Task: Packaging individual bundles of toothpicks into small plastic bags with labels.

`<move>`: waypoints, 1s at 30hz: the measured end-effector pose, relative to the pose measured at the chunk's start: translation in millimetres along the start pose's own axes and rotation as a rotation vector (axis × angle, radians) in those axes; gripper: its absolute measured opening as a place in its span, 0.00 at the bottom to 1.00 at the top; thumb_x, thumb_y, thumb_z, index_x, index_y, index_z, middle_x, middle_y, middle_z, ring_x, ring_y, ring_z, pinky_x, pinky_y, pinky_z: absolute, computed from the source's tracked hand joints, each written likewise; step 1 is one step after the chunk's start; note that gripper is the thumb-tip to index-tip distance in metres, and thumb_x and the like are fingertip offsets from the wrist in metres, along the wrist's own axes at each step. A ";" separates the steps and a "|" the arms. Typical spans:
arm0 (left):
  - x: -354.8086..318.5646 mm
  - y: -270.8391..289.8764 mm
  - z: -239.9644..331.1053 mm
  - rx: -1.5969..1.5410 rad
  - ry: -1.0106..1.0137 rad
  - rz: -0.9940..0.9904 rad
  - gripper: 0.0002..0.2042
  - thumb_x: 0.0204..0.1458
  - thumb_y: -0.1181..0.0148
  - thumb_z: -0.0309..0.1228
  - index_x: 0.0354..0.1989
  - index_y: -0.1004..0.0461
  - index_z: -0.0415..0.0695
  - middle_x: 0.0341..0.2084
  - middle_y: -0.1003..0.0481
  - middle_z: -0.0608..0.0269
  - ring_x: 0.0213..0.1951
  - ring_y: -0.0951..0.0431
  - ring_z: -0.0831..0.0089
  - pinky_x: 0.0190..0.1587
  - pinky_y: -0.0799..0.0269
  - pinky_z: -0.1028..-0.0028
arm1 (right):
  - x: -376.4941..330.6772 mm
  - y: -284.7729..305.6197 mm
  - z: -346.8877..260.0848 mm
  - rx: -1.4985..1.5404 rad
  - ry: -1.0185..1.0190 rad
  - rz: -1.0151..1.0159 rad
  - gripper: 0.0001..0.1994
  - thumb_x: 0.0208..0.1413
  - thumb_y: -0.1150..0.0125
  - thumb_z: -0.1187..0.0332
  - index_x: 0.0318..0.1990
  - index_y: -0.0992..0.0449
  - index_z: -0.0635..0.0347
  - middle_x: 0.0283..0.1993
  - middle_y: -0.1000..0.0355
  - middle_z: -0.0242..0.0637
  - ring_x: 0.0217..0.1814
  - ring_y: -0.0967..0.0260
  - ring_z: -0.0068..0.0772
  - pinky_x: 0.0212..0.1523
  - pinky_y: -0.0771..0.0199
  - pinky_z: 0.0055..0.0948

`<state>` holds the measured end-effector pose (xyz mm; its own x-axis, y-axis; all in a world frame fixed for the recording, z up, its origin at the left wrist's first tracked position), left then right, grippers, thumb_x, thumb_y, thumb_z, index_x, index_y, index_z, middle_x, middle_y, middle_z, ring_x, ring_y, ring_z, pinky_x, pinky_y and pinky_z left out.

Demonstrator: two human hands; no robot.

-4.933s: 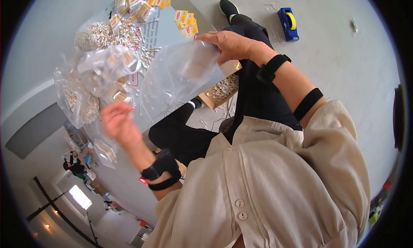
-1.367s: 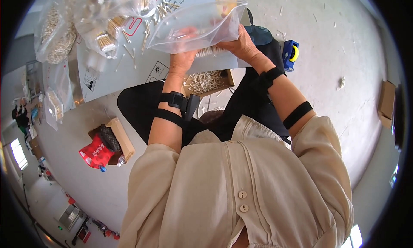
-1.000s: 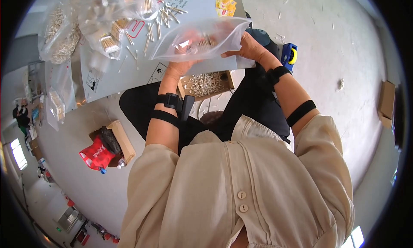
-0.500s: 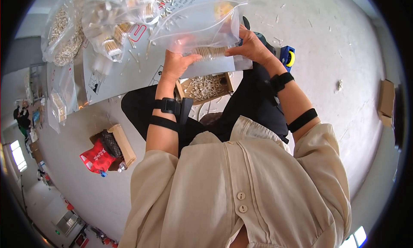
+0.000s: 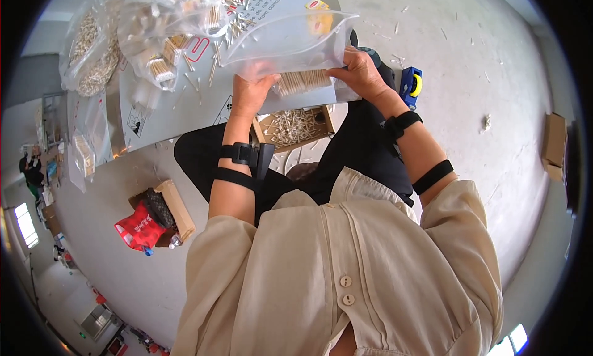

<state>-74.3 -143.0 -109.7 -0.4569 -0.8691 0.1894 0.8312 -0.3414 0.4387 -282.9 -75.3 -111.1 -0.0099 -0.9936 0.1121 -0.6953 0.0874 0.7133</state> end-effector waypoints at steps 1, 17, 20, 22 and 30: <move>-2.1 -2.0 -8.1 -0.137 0.093 -0.016 0.16 0.39 0.30 0.24 0.38 0.26 0.38 0.33 0.25 0.56 0.38 0.24 0.60 0.42 0.29 0.65 | -1.7 4.8 -5.8 0.117 0.070 0.045 0.11 0.41 0.33 0.71 0.36 0.23 0.59 0.35 0.27 0.42 0.38 0.29 0.50 0.38 0.28 0.35; 4.8 4.9 3.2 0.244 -0.016 -0.029 0.04 0.42 0.38 0.20 0.28 0.26 0.38 0.27 0.26 0.56 0.31 0.26 0.61 0.35 0.29 0.68 | 1.5 -5.4 2.2 0.099 0.035 0.029 0.07 0.40 0.39 0.78 0.31 0.23 0.64 0.34 0.27 0.47 0.37 0.28 0.53 0.36 0.27 0.36; 5.6 4.3 -3.4 0.251 -0.028 -0.068 0.06 0.43 0.37 0.21 0.30 0.25 0.39 0.30 0.26 0.57 0.33 0.25 0.64 0.36 0.29 0.69 | 0.5 -6.5 2.2 0.146 0.082 0.044 0.10 0.41 0.35 0.79 0.34 0.21 0.61 0.33 0.24 0.41 0.32 0.27 0.37 0.37 0.28 0.27; -1.2 13.9 5.3 0.131 0.047 -0.054 0.15 0.41 0.34 0.23 0.40 0.25 0.41 0.36 0.25 0.59 0.41 0.24 0.66 0.41 0.30 0.69 | -3.3 2.1 -4.8 0.127 0.023 -0.016 0.14 0.40 0.34 0.77 0.39 0.22 0.60 0.36 0.24 0.41 0.35 0.28 0.36 0.38 0.29 0.27; 2.2 108.5 141.2 -0.421 -0.134 0.125 0.31 0.38 0.29 0.37 0.54 0.31 0.40 0.51 0.29 0.60 0.51 0.30 0.67 0.47 0.34 0.69 | -24.0 148.2 -81.2 0.431 -0.044 0.405 0.29 0.41 0.28 0.51 0.48 0.25 0.59 0.42 0.27 0.37 0.36 0.29 0.28 0.36 0.28 0.29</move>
Point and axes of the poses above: each hand's wrist, its own x-axis towards the middle knuckle, its own y-axis out of the back of the hand, z = x × y, the point moved 10 cm from there along x, towards the middle knuckle
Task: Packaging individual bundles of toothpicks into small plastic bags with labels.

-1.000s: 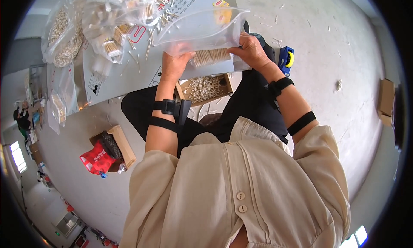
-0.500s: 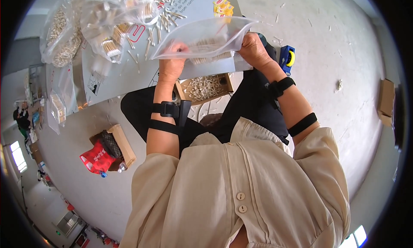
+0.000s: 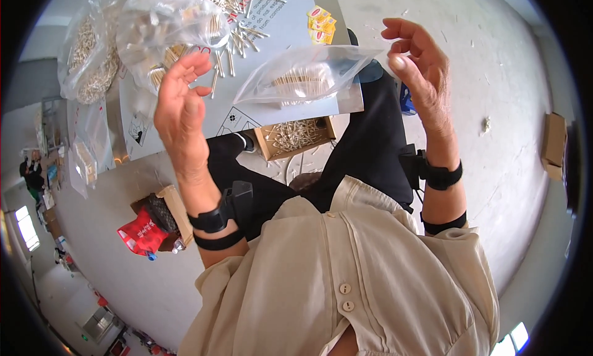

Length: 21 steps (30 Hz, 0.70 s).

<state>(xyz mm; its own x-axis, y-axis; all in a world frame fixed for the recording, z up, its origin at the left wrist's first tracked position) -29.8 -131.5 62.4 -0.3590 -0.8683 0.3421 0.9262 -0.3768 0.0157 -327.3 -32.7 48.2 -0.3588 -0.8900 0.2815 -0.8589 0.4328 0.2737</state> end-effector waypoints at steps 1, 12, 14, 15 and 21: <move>4.9 -6.2 6.0 0.165 0.106 -0.017 0.29 0.39 0.30 0.36 0.52 0.30 0.40 0.49 0.28 0.58 0.49 0.28 0.65 0.46 0.33 0.68 | 2.5 -4.9 -13.4 0.005 0.002 -0.001 0.29 0.41 0.28 0.51 0.48 0.25 0.59 0.42 0.27 0.37 0.36 0.29 0.28 0.36 0.28 0.29; 33.1 -36.2 24.6 0.752 0.135 -0.130 0.03 0.47 0.42 0.16 0.28 0.29 0.35 0.17 0.31 0.72 0.20 0.36 0.83 0.24 0.38 0.82 | 21.5 -36.4 -58.0 -0.511 0.069 -0.103 0.04 0.43 0.44 0.78 0.29 0.27 0.66 0.25 0.30 0.48 0.28 0.30 0.50 0.30 0.29 0.37; 38.4 -31.8 21.2 0.734 0.176 -0.124 0.04 0.45 0.43 0.16 0.27 0.30 0.35 0.18 0.30 0.64 0.21 0.32 0.78 0.25 0.36 0.78 | 22.9 -30.5 -65.3 -0.411 0.031 -0.040 0.04 0.41 0.46 0.81 0.28 0.29 0.67 0.24 0.31 0.47 0.25 0.32 0.48 0.28 0.31 0.34; 41.8 -27.8 19.4 0.719 0.210 -0.114 0.04 0.43 0.44 0.15 0.27 0.31 0.36 0.19 0.29 0.56 0.21 0.28 0.73 0.26 0.33 0.74 | 24.6 -32.4 -65.7 -0.406 0.037 -0.042 0.04 0.41 0.46 0.81 0.28 0.29 0.67 0.24 0.31 0.47 0.25 0.32 0.48 0.28 0.31 0.34; 30.8 -7.0 2.7 0.294 0.156 0.121 0.05 0.51 0.40 0.22 0.30 0.29 0.35 0.23 0.26 0.66 0.23 0.28 0.82 0.27 0.33 0.81 | 26.2 -28.0 -55.4 -0.385 -0.008 -0.024 0.04 0.44 0.43 0.82 0.28 0.29 0.68 0.24 0.32 0.39 0.22 0.36 0.27 0.26 0.34 0.23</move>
Point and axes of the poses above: each hand's wrist, its own x-axis towards the middle knuckle, its own y-axis out of the back of the hand, z = x × y, the point moved 10 cm from there along x, towards the middle knuckle
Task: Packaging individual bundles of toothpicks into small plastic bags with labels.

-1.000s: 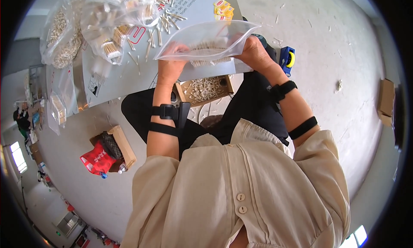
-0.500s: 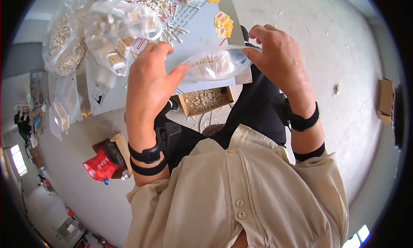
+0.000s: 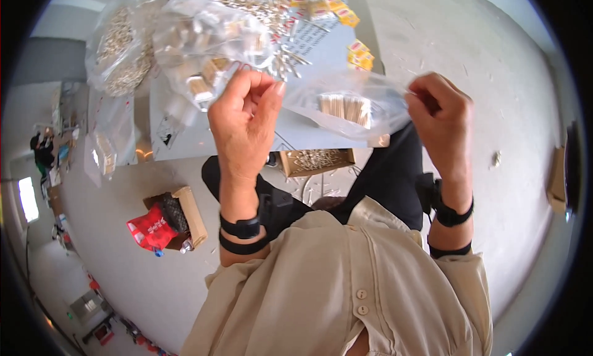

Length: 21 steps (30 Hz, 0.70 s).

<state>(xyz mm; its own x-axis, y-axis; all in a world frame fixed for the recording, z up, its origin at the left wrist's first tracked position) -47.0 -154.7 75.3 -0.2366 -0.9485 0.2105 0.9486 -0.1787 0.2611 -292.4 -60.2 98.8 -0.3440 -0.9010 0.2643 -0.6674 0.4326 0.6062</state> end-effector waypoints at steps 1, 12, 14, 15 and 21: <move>-7.1 10.2 -17.5 -0.082 0.064 0.043 0.07 0.56 0.41 0.27 0.31 0.28 0.35 0.24 0.26 0.68 0.25 0.27 0.84 0.27 0.34 0.83 | -1.0 -0.3 2.2 0.021 -0.025 0.007 0.03 0.45 0.43 0.82 0.28 0.28 0.67 0.24 0.32 0.37 0.23 0.36 0.24 0.26 0.35 0.22; 90.0 109.1 -229.8 0.882 0.167 -0.060 0.23 0.40 0.35 0.32 0.48 0.27 0.38 0.45 0.26 0.44 0.46 0.25 0.51 0.52 0.31 0.63 | -1.2 -8.7 4.5 0.039 -0.016 0.027 0.05 0.45 0.41 0.85 0.28 0.28 0.66 0.23 0.34 0.29 0.23 0.41 0.15 0.24 0.40 0.17; 113.7 105.9 -229.0 1.008 0.116 0.060 0.24 0.41 0.36 0.34 0.50 0.28 0.38 0.48 0.28 0.44 0.51 0.29 0.52 0.53 0.33 0.60 | 1.7 -9.9 -0.7 0.035 0.001 0.027 0.05 0.45 0.41 0.85 0.27 0.28 0.65 0.23 0.35 0.29 0.23 0.41 0.15 0.24 0.42 0.16; 122.1 104.3 -222.3 1.122 0.060 0.173 0.26 0.43 0.37 0.36 0.52 0.30 0.39 0.52 0.31 0.44 0.56 0.32 0.53 0.55 0.34 0.57 | 3.4 -11.8 -1.0 0.015 -0.017 0.008 0.05 0.45 0.41 0.85 0.27 0.28 0.65 0.23 0.35 0.28 0.23 0.41 0.15 0.23 0.43 0.16; 137.3 83.1 -184.5 0.779 0.384 -0.209 0.16 0.47 0.41 0.34 0.43 0.26 0.39 0.39 0.24 0.44 0.45 0.23 0.57 0.47 0.28 0.64 | 27.2 -14.0 9.0 0.073 -0.088 -0.182 0.07 0.42 0.37 0.82 0.27 0.28 0.64 0.22 0.37 0.27 0.22 0.43 0.13 0.22 0.47 0.15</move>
Point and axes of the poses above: each hand's wrist, its own x-axis towards the middle knuckle, its own y-axis out of the back of the hand, z = x × y, the point moved 10 cm from there along x, towards the middle knuckle
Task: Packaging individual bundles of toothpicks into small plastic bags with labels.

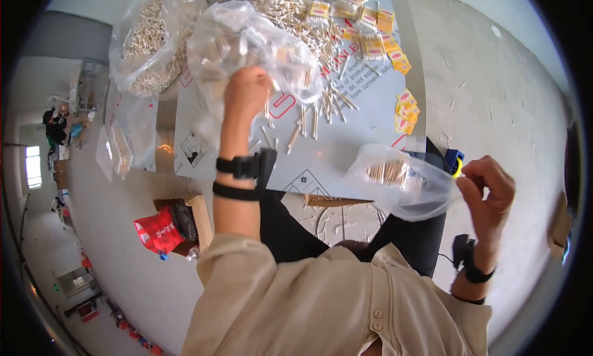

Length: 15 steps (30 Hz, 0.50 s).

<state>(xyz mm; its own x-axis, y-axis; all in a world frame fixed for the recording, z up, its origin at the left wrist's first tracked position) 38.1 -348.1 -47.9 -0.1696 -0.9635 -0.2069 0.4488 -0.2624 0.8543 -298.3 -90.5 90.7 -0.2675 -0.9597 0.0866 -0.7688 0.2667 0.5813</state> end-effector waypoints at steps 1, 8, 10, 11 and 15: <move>1.1 14.2 -16.6 -0.259 0.121 0.045 0.14 0.48 0.41 0.33 0.42 0.25 0.38 0.36 0.23 0.45 0.42 0.21 0.57 0.45 0.27 0.65 | 11.8 3.2 -3.9 -0.035 0.046 -0.028 0.06 0.42 0.36 0.80 0.27 0.29 0.64 0.21 0.37 0.27 0.22 0.43 0.13 0.22 0.46 0.16; 81.8 115.6 -180.2 -0.480 0.290 0.549 0.31 0.51 0.38 0.46 0.62 0.36 0.45 0.55 0.30 0.53 0.55 0.29 0.60 0.54 0.34 0.65 | 153.5 -108.6 -20.5 0.065 0.129 -0.497 0.11 0.53 0.38 0.67 0.27 0.27 0.68 0.21 0.33 0.30 0.25 0.40 0.18 0.26 0.39 0.22; 103.3 104.3 -208.2 -0.682 0.467 0.482 0.34 0.50 0.39 0.51 0.63 0.38 0.47 0.58 0.33 0.53 0.58 0.33 0.61 0.57 0.37 0.63 | 196.7 -169.9 -22.9 0.119 0.219 -0.609 0.15 0.54 0.37 0.60 0.30 0.23 0.67 0.24 0.29 0.34 0.28 0.36 0.19 0.28 0.35 0.24; 108.7 84.6 -224.7 -0.875 0.650 0.400 0.37 0.49 0.40 0.57 0.64 0.39 0.48 0.61 0.37 0.53 0.61 0.37 0.61 0.59 0.40 0.62 | 217.6 -200.3 -19.3 0.132 0.207 -0.632 0.19 0.53 0.36 0.54 0.32 0.22 0.66 0.26 0.27 0.35 0.30 0.33 0.22 0.31 0.33 0.27; 142.2 66.8 -215.4 -1.254 0.368 0.386 0.37 0.49 0.41 0.59 0.63 0.38 0.50 0.61 0.37 0.55 0.62 0.38 0.60 0.60 0.40 0.60 | 291.2 -296.1 -17.3 0.188 0.039 -0.630 0.32 0.51 0.41 0.38 0.46 0.24 0.62 0.43 0.27 0.41 0.46 0.32 0.31 0.48 0.32 0.36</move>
<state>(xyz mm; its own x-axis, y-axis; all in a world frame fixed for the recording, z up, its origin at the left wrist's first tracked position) 232.9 -513.8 -123.0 0.3005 -0.8917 -0.3384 0.9358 0.3443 -0.0762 -138.5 -450.5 -42.2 0.2860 -0.9387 -0.1926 -0.8605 -0.3400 0.3794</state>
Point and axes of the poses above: each hand's wrist, its own x-axis towards the middle knuckle, its own y-axis out of the back of the hand, z = x × y, the point moved 10 cm from there along x, towards the middle knuckle
